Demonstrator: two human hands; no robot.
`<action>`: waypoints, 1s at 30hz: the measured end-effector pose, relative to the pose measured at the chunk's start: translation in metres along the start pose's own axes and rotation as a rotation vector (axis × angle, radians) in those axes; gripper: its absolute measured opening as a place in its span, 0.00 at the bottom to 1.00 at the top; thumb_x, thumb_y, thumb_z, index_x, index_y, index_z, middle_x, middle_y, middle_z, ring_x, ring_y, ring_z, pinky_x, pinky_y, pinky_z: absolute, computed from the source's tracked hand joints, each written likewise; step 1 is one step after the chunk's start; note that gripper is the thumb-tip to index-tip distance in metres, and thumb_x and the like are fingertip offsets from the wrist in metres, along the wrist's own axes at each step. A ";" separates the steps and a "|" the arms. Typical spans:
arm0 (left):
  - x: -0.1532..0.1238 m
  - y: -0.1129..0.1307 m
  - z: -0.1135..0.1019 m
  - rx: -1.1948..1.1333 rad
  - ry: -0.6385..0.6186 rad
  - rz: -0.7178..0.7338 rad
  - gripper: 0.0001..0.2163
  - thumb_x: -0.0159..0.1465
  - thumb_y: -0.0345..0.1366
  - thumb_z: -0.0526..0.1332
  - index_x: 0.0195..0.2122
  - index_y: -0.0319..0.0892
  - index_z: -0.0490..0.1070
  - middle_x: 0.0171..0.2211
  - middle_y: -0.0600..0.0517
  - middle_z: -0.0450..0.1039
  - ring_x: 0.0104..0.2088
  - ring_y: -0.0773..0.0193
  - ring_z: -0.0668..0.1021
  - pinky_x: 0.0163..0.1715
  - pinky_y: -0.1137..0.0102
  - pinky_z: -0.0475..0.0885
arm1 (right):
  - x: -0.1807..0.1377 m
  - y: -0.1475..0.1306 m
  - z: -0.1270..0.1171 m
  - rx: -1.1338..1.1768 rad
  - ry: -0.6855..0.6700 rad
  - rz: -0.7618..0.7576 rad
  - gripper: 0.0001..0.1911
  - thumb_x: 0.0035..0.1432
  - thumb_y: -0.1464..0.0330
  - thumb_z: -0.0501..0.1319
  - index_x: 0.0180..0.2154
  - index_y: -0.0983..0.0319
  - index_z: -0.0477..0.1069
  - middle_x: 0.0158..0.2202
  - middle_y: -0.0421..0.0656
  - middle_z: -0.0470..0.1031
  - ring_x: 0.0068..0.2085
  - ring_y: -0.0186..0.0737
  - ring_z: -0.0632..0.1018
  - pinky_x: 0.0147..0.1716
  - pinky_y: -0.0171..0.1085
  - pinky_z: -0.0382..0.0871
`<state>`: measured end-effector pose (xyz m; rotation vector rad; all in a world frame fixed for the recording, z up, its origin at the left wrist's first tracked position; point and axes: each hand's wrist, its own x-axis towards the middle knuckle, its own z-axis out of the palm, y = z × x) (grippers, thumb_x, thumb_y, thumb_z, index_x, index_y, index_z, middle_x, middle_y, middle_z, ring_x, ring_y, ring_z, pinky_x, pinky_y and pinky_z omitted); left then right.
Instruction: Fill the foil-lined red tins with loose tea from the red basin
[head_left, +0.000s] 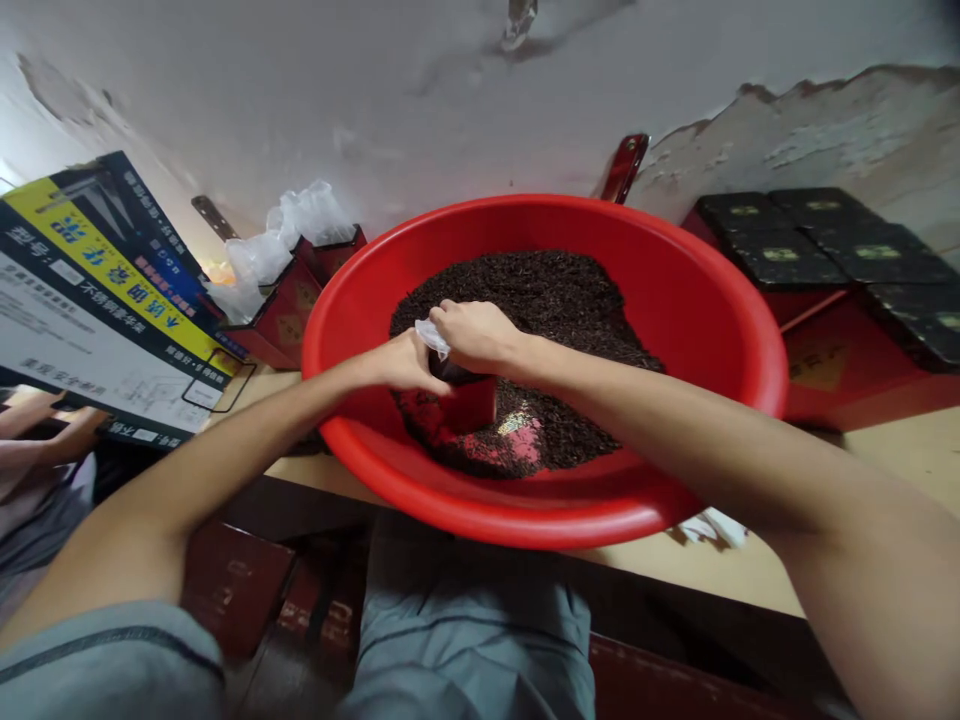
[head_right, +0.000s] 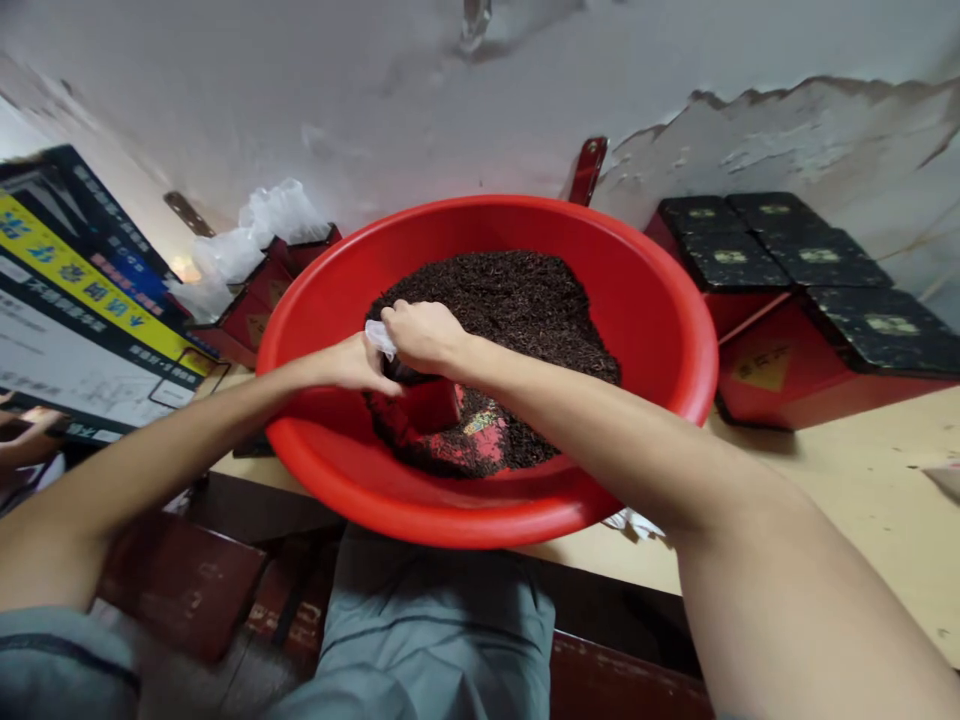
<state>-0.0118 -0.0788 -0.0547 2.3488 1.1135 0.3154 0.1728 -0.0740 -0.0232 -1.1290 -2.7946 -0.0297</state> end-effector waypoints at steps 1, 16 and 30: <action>0.002 -0.006 -0.010 0.007 -0.059 0.000 0.39 0.51 0.47 0.75 0.64 0.38 0.72 0.59 0.42 0.80 0.60 0.45 0.79 0.64 0.56 0.72 | 0.002 0.003 -0.002 0.028 -0.019 -0.035 0.18 0.70 0.74 0.56 0.56 0.68 0.77 0.52 0.57 0.82 0.48 0.50 0.84 0.41 0.39 0.70; 0.006 0.022 -0.020 0.136 0.019 -0.058 0.38 0.58 0.49 0.75 0.66 0.41 0.69 0.66 0.40 0.74 0.62 0.46 0.78 0.62 0.58 0.73 | -0.002 0.029 -0.019 1.090 -0.126 0.375 0.11 0.49 0.81 0.69 0.22 0.63 0.73 0.23 0.40 0.77 0.26 0.38 0.79 0.29 0.37 0.77; 0.019 0.028 0.000 0.056 0.343 -0.150 0.17 0.59 0.49 0.72 0.30 0.39 0.77 0.26 0.55 0.74 0.31 0.61 0.77 0.31 0.70 0.65 | -0.010 0.030 -0.043 0.680 0.004 0.205 0.02 0.52 0.72 0.73 0.29 0.65 0.82 0.24 0.40 0.79 0.28 0.35 0.78 0.30 0.33 0.70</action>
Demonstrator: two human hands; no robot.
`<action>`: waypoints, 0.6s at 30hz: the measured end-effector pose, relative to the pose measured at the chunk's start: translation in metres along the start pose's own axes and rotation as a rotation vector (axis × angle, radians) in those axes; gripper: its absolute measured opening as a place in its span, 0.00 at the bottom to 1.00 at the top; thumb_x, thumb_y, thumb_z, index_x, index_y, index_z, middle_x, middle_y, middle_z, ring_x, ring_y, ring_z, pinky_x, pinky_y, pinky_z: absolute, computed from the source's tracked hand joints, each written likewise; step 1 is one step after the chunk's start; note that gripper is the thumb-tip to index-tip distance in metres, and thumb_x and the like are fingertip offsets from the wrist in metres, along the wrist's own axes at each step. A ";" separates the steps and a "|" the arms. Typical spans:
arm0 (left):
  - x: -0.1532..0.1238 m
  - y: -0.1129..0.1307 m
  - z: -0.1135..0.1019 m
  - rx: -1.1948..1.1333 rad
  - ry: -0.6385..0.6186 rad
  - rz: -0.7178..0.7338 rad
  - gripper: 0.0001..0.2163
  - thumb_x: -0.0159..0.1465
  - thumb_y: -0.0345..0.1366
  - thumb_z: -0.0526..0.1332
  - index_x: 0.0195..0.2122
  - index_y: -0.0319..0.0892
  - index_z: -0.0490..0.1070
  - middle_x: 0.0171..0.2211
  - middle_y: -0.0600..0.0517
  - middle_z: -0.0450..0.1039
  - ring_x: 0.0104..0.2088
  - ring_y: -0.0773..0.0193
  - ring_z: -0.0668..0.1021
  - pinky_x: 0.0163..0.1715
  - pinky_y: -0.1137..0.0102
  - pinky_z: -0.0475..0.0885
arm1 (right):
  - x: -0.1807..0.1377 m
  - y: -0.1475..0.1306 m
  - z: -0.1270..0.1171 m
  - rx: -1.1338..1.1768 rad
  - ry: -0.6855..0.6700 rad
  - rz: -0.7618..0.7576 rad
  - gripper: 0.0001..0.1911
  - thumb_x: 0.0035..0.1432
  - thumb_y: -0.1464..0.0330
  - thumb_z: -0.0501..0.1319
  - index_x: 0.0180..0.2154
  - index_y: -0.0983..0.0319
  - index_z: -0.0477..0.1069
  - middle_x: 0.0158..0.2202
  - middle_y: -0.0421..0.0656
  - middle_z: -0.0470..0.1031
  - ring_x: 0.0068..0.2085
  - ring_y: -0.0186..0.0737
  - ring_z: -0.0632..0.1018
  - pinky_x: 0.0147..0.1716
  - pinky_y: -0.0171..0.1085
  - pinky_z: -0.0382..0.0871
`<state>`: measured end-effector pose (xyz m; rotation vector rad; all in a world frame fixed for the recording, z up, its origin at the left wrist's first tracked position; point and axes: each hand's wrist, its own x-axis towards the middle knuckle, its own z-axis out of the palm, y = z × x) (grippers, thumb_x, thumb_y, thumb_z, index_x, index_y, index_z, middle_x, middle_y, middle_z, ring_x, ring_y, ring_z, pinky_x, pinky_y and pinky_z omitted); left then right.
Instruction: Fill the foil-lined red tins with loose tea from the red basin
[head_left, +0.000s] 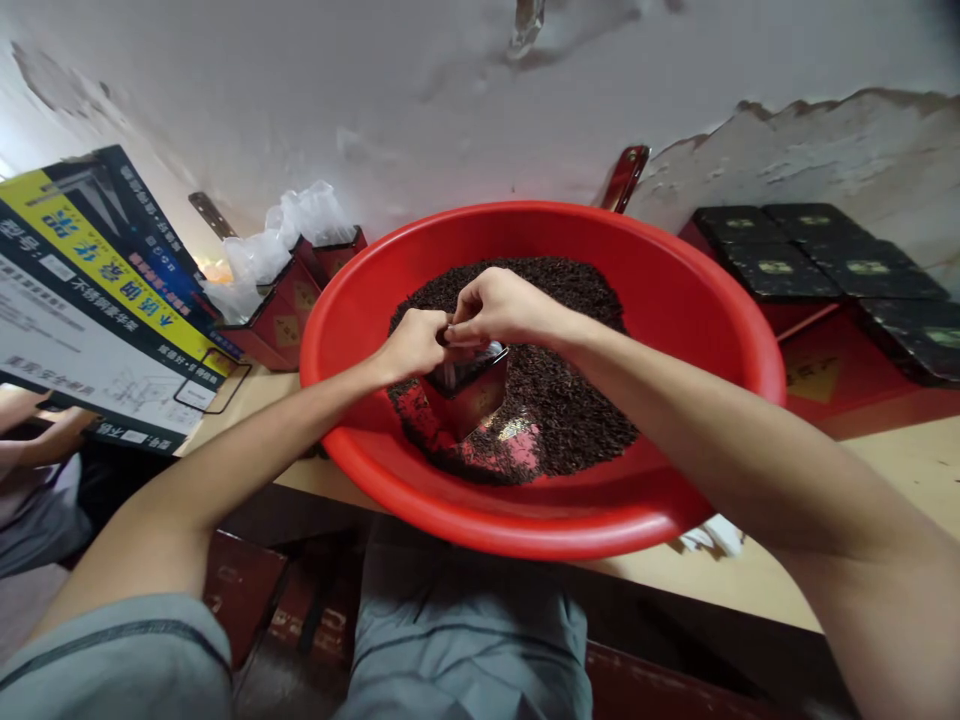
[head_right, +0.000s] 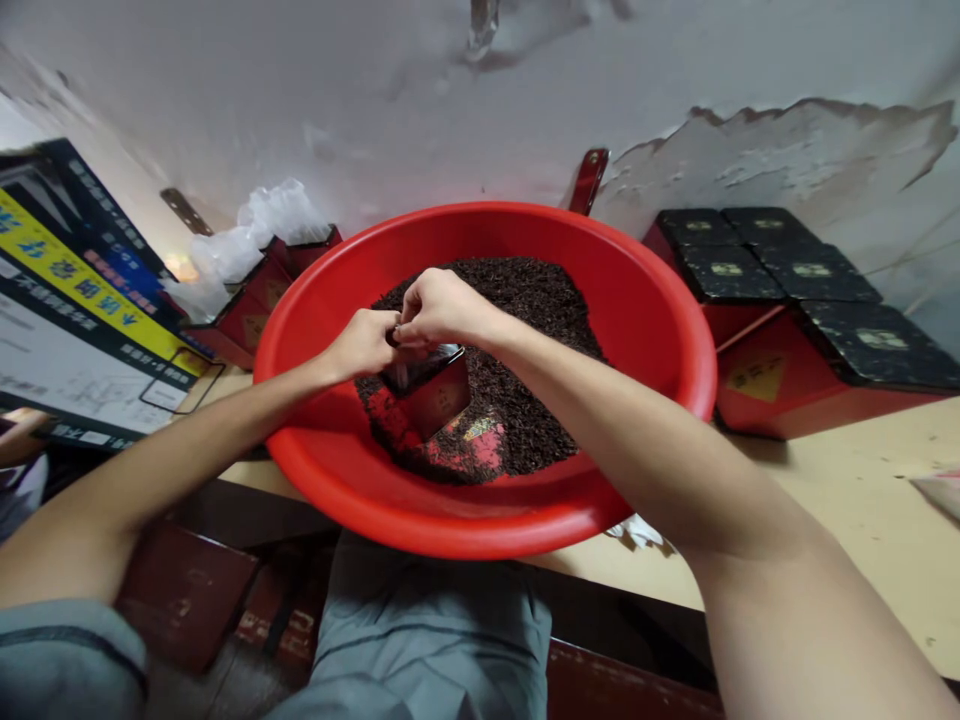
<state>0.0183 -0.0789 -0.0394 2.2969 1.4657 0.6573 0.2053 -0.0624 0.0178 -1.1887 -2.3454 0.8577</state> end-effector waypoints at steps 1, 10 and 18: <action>0.001 -0.001 0.000 0.004 0.005 0.038 0.16 0.61 0.48 0.71 0.29 0.39 0.76 0.25 0.55 0.73 0.30 0.62 0.76 0.30 0.71 0.64 | 0.000 0.002 -0.004 -0.009 -0.045 -0.016 0.03 0.52 0.71 0.73 0.29 0.64 0.83 0.24 0.40 0.79 0.28 0.34 0.78 0.30 0.33 0.69; -0.012 0.006 0.003 0.372 -0.067 0.302 0.07 0.70 0.35 0.63 0.42 0.38 0.79 0.40 0.44 0.77 0.38 0.57 0.78 0.40 0.65 0.74 | 0.010 0.023 -0.012 -0.288 -0.183 -0.139 0.07 0.46 0.77 0.69 0.29 0.62 0.85 0.26 0.38 0.81 0.30 0.34 0.76 0.34 0.34 0.66; -0.040 0.017 0.004 0.512 -0.082 0.085 0.26 0.65 0.45 0.72 0.63 0.43 0.74 0.62 0.37 0.67 0.58 0.41 0.75 0.53 0.48 0.78 | 0.014 0.034 0.003 -0.520 -0.175 -0.379 0.11 0.54 0.80 0.64 0.27 0.61 0.80 0.34 0.43 0.83 0.37 0.39 0.76 0.38 0.37 0.63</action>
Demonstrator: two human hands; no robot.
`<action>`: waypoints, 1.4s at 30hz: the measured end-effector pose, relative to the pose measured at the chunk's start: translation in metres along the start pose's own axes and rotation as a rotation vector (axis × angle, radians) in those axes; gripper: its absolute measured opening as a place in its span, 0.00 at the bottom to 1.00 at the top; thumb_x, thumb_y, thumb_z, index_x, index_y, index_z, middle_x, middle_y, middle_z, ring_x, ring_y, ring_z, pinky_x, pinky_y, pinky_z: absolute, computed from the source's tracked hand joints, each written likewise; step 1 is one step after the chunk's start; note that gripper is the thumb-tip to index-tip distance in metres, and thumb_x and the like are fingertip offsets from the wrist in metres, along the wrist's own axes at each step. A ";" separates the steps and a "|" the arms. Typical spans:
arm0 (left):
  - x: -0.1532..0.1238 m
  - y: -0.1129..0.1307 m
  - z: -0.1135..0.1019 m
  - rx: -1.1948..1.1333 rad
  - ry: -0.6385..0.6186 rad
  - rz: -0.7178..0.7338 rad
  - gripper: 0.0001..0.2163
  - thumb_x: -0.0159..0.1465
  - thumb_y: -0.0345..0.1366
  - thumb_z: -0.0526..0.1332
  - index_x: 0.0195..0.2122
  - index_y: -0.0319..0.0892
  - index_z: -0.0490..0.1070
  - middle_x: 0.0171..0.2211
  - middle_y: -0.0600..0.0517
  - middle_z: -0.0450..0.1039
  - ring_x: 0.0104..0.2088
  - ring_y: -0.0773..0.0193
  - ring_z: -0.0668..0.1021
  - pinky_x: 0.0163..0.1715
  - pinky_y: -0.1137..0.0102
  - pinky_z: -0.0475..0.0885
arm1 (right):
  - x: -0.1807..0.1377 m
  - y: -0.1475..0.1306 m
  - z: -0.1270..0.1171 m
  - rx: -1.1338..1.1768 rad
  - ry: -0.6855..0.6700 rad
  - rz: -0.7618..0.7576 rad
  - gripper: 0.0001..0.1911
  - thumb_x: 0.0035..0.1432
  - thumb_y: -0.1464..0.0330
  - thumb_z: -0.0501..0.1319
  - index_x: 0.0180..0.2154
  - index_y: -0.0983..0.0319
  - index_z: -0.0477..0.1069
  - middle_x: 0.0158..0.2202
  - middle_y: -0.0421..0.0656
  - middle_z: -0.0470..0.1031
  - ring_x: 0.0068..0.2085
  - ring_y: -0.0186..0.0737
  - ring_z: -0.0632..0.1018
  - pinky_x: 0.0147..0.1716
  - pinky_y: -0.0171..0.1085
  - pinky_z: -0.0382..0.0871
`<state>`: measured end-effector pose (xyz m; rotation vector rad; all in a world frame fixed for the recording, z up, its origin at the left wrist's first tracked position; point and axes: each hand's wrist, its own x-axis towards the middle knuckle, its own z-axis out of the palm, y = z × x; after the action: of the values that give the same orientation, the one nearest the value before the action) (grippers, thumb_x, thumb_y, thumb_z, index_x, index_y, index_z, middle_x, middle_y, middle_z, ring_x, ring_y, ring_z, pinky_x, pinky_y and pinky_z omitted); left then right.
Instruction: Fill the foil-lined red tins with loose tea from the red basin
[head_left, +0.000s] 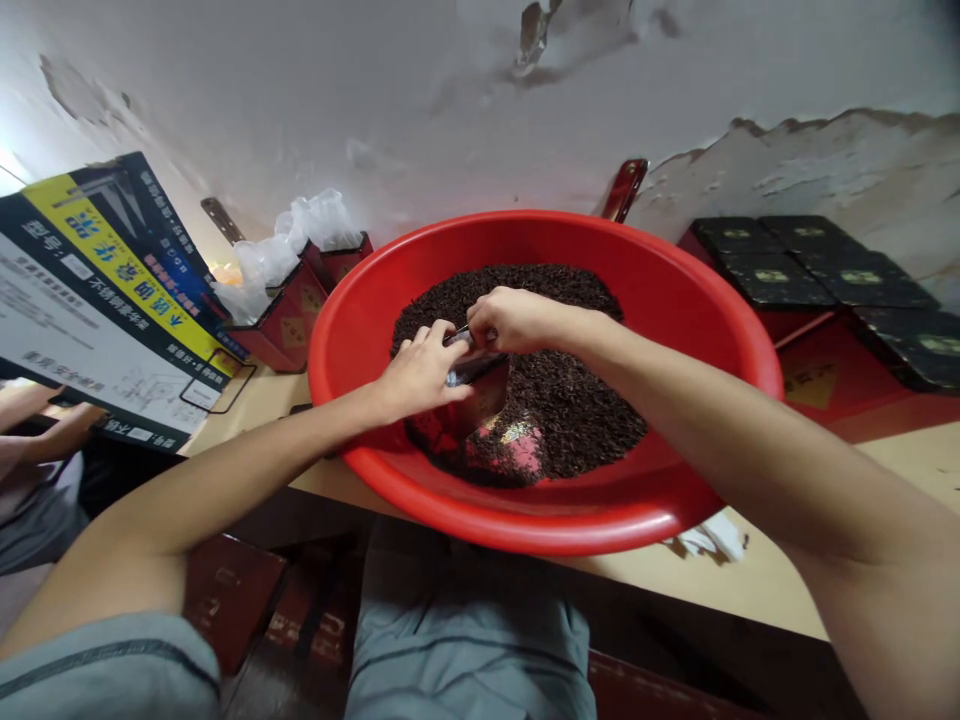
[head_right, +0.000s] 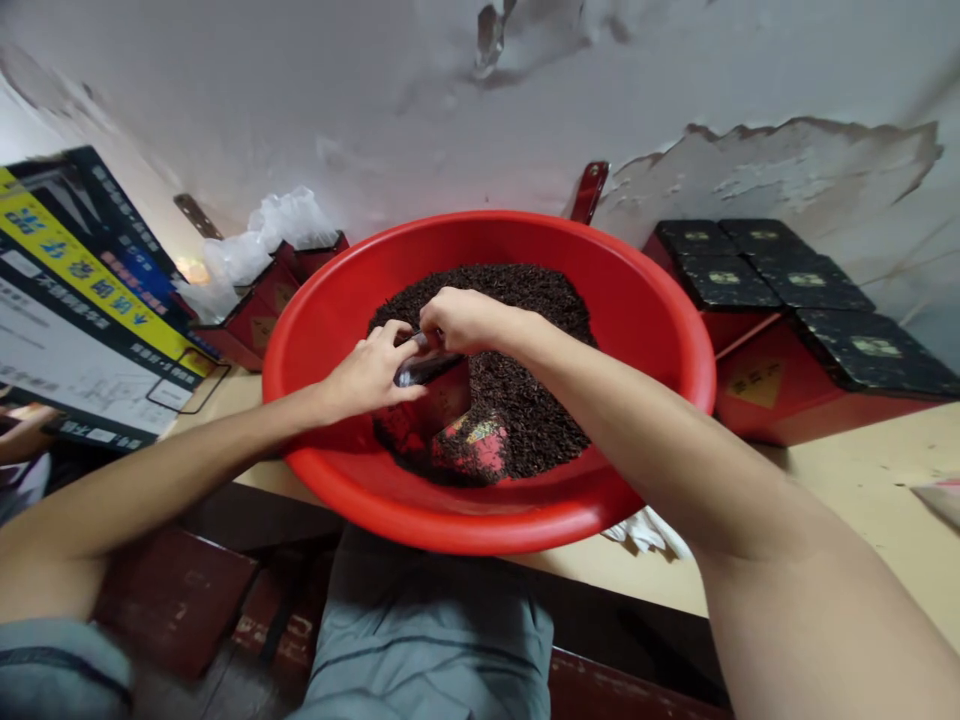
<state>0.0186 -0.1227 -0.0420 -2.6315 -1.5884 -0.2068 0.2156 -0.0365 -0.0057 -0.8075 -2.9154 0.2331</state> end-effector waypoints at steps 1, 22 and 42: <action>0.001 -0.008 -0.001 -0.041 -0.020 0.054 0.25 0.66 0.42 0.71 0.63 0.43 0.74 0.63 0.37 0.67 0.59 0.42 0.75 0.55 0.49 0.77 | -0.002 0.000 0.003 -0.030 0.019 -0.072 0.11 0.57 0.80 0.64 0.28 0.61 0.80 0.35 0.44 0.83 0.40 0.41 0.77 0.42 0.38 0.65; -0.006 -0.027 -0.021 0.163 -0.116 0.403 0.16 0.71 0.33 0.62 0.58 0.43 0.79 0.60 0.43 0.79 0.56 0.50 0.80 0.47 0.59 0.69 | -0.025 -0.004 0.012 0.061 0.034 0.082 0.17 0.73 0.66 0.56 0.45 0.62 0.84 0.40 0.47 0.87 0.37 0.42 0.84 0.45 0.39 0.74; -0.106 -0.104 -0.074 -0.433 0.596 -0.393 0.13 0.73 0.39 0.61 0.50 0.45 0.84 0.41 0.54 0.87 0.39 0.61 0.87 0.46 0.64 0.82 | 0.083 -0.033 0.066 0.017 0.043 0.563 0.49 0.74 0.40 0.35 0.36 0.65 0.85 0.37 0.59 0.83 0.48 0.58 0.84 0.52 0.50 0.73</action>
<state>-0.1284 -0.1758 0.0143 -2.1227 -1.9381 -1.3409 0.1181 -0.0294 -0.0593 -1.5893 -2.5721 0.2769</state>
